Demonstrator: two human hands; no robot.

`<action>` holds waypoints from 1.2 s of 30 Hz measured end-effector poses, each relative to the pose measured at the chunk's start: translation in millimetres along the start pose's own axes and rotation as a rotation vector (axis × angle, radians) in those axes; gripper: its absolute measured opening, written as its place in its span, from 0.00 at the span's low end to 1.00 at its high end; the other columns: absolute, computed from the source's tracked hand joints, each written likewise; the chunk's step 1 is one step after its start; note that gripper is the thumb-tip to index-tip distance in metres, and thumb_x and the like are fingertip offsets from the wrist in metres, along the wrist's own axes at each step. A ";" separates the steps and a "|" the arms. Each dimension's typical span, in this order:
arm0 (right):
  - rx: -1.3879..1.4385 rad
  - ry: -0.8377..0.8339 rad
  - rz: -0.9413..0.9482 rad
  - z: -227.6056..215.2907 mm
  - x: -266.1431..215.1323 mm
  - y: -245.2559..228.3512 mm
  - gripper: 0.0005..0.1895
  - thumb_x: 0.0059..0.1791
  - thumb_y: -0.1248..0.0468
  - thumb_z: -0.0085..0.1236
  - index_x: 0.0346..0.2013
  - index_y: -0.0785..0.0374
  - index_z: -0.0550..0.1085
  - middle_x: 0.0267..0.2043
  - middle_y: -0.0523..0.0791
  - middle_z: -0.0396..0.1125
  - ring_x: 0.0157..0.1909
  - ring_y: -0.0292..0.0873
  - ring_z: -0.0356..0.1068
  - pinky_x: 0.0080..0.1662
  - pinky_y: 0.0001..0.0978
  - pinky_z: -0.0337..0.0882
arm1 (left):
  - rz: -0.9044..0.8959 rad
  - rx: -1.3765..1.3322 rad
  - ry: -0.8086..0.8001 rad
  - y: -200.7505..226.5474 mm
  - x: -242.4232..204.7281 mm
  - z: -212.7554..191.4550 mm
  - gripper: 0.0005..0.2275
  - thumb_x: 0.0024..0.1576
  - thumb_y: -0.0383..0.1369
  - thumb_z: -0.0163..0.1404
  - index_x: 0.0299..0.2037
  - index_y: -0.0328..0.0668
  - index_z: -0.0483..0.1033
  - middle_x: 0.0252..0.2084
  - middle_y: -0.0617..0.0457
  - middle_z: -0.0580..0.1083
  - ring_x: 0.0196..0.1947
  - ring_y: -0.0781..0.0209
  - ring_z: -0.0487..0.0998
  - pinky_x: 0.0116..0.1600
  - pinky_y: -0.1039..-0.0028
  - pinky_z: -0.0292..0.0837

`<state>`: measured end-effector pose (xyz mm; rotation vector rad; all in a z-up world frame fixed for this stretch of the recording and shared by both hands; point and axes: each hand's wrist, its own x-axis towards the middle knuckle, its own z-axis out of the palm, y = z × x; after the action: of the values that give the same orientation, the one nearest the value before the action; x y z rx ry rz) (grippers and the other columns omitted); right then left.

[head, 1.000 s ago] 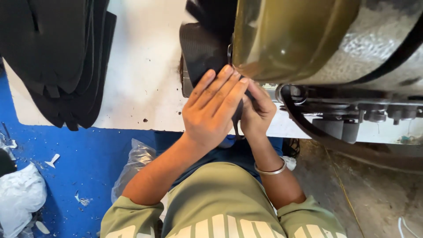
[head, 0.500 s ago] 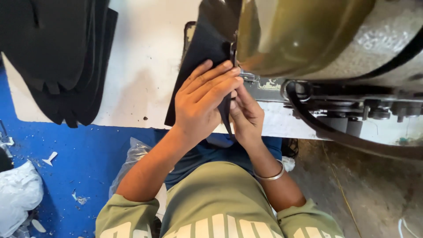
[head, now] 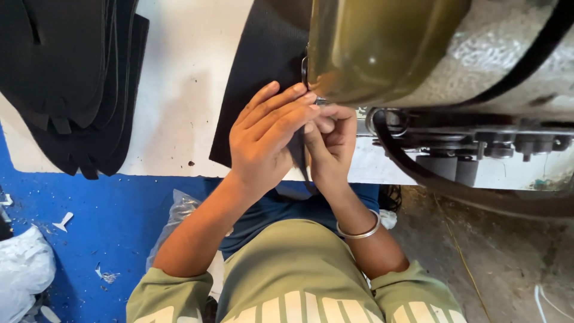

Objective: The person uses a sewing machine to stitch a black strap onto the edge of a black slipper sole. They repeatedly pick up a sole, align the strap, sew it, and then cut the thread before moving to the next item.

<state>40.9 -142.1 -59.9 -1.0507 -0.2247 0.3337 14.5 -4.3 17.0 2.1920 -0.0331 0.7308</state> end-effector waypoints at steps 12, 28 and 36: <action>-0.065 0.088 -0.049 -3.2 15.2 7.1 0.14 0.57 0.71 0.55 0.40 0.59 0.58 0.40 0.38 0.57 0.42 0.29 0.59 0.49 0.20 0.65 | 0.025 0.017 0.017 -1.9 -3.0 2.6 0.08 0.60 0.23 0.57 0.48 0.38 0.80 0.53 0.50 0.79 0.61 0.55 0.78 0.71 0.59 0.69; -0.892 -0.118 -0.181 -186.1 136.8 89.1 0.21 0.60 0.57 0.47 0.62 0.69 0.70 0.58 0.47 0.71 0.60 0.45 0.69 0.64 0.38 0.67 | 0.461 0.170 0.075 -60.5 -8.5 13.5 0.07 0.65 0.28 0.59 0.51 0.47 0.81 0.58 0.58 0.79 0.67 0.62 0.71 0.76 0.65 0.60; -0.976 0.079 -0.091 -116.1 125.6 32.5 0.22 0.55 0.52 0.53 0.54 0.67 0.74 0.55 0.50 0.74 0.57 0.52 0.72 0.59 0.43 0.69 | 0.346 0.146 -0.225 -30.2 -117.0 -5.1 0.07 0.61 0.26 0.56 0.47 0.38 0.81 0.57 0.50 0.79 0.63 0.56 0.76 0.70 0.64 0.70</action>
<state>191.3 -174.4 -141.4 -2.0037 -0.3772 0.0810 -77.6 -5.0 -61.4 2.4305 -0.4980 0.6855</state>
